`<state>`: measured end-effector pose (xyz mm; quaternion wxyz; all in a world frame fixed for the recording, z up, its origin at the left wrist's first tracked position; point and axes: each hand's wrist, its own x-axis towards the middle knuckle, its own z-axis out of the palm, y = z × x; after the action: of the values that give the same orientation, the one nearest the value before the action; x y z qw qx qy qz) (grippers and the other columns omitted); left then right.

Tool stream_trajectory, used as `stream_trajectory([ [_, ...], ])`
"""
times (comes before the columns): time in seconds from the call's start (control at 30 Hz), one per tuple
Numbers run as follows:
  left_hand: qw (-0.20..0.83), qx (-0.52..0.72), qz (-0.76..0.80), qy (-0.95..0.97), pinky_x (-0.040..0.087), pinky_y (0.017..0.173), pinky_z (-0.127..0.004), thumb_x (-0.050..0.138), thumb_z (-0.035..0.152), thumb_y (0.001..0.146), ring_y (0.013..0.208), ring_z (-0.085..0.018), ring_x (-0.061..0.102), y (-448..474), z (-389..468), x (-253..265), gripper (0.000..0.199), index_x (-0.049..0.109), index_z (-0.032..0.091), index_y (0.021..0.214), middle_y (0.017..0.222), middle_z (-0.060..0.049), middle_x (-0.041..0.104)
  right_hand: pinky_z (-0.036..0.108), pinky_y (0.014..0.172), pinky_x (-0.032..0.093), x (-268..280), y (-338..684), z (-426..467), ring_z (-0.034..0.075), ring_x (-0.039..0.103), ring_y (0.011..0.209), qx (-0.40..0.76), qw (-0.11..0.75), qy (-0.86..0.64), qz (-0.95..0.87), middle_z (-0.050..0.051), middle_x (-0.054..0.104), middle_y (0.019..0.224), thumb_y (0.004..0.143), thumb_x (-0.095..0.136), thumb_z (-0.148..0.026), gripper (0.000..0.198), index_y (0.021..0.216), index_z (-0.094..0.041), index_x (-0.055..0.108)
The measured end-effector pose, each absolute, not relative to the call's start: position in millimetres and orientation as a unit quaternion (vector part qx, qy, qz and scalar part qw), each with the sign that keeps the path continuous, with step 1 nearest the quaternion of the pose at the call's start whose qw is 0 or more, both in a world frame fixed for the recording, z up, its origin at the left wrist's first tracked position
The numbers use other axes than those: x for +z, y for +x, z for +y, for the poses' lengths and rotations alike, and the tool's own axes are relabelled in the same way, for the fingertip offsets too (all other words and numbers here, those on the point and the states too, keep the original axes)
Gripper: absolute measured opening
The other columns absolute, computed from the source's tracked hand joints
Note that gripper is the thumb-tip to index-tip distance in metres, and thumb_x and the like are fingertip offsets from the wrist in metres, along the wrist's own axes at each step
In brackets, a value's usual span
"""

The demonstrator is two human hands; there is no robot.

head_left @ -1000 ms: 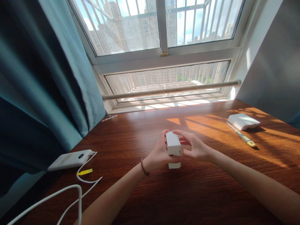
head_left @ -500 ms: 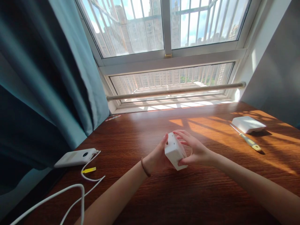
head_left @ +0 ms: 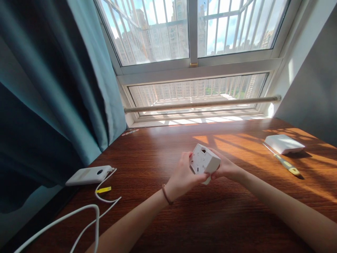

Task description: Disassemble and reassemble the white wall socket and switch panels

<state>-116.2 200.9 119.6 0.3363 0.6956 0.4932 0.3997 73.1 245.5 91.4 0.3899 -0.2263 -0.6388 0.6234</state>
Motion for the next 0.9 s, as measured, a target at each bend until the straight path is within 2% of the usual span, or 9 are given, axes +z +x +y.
stream_trajectory([
  [0.2,0.443,0.389,0.461,0.663,0.045,0.075,-0.033,0.076,0.04,0.055,0.089,-0.021,0.053,-114.2,203.0,117.5,0.068,0.048,0.017,0.112,0.104,-0.009,0.05,0.039,0.087,0.044,90.0,68.4,240.3,0.027,0.052,0.108,0.656,0.395,-0.21,-0.608,0.01,0.054,0.117,0.044,0.085,-0.025,0.092,0.124,-0.022,0.04],
  [0.3,0.49,0.373,0.442,0.652,0.046,0.07,-0.031,0.076,0.039,0.057,0.085,-0.02,0.055,-114.6,207.0,119.5,0.064,0.051,0.016,0.112,0.105,-0.01,0.054,0.042,0.089,0.044,87.4,66.8,238.1,0.027,0.052,0.108,0.663,0.38,-0.216,-0.607,0.011,0.052,0.118,0.046,0.084,-0.026,0.092,0.125,-0.021,0.039],
  [0.4,0.516,0.357,0.434,0.646,0.046,0.071,-0.032,0.076,0.038,0.058,0.085,-0.022,0.056,-116.4,211.9,123.3,0.062,0.054,0.014,0.111,0.104,-0.011,0.058,0.042,0.089,0.044,86.8,68.0,239.6,0.026,0.051,0.109,0.644,0.386,-0.237,-0.617,0.013,0.05,0.121,0.049,0.083,-0.029,0.09,0.127,-0.02,0.039],
  [0.57,0.619,0.347,0.358,0.607,0.046,0.073,-0.034,0.071,0.037,0.066,0.09,-0.026,0.06,-118.1,216.5,127.1,0.06,0.051,0.014,0.118,0.104,-0.012,0.063,0.039,0.082,0.049,97.6,73.3,241.3,0.026,0.051,0.108,0.617,0.361,-0.257,-0.651,0.012,0.05,0.123,0.062,0.076,-0.033,0.067,0.122,-0.02,0.047],
  [0.63,0.626,0.35,0.357,0.599,0.046,0.075,-0.034,0.07,0.036,0.066,0.092,-0.027,0.06,-118.2,217.1,126.7,0.059,0.052,0.014,0.117,0.105,-0.013,0.063,0.039,0.082,0.05,101.7,74.5,239.7,0.025,0.051,0.108,0.606,0.355,-0.264,-0.661,0.012,0.051,0.122,0.065,0.073,-0.031,0.062,0.121,-0.021,0.048],
  [0.8,0.605,0.35,0.376,0.608,0.046,0.075,-0.034,0.072,0.036,0.065,0.093,-0.027,0.059,-116.6,217.7,120.4,0.058,0.053,0.014,0.115,0.108,-0.013,0.062,0.043,0.088,0.047,105.9,73.5,230.5,0.024,0.053,0.107,0.584,0.368,-0.311,-0.653,0.014,0.045,0.126,0.064,0.072,-0.024,0.08,0.132,-0.021,0.031],
  [0.9,0.575,0.354,0.406,0.616,0.046,0.076,-0.034,0.074,0.035,0.061,0.096,-0.028,0.058,-115.6,217.5,116.4,0.062,0.052,0.014,0.116,0.108,-0.013,0.061,0.044,0.089,0.047,109.9,72.7,225.5,0.025,0.055,0.107,0.553,0.358,-0.309,-0.686,0.013,0.047,0.126,0.064,0.071,-0.021,0.075,0.13,-0.022,0.034],
])
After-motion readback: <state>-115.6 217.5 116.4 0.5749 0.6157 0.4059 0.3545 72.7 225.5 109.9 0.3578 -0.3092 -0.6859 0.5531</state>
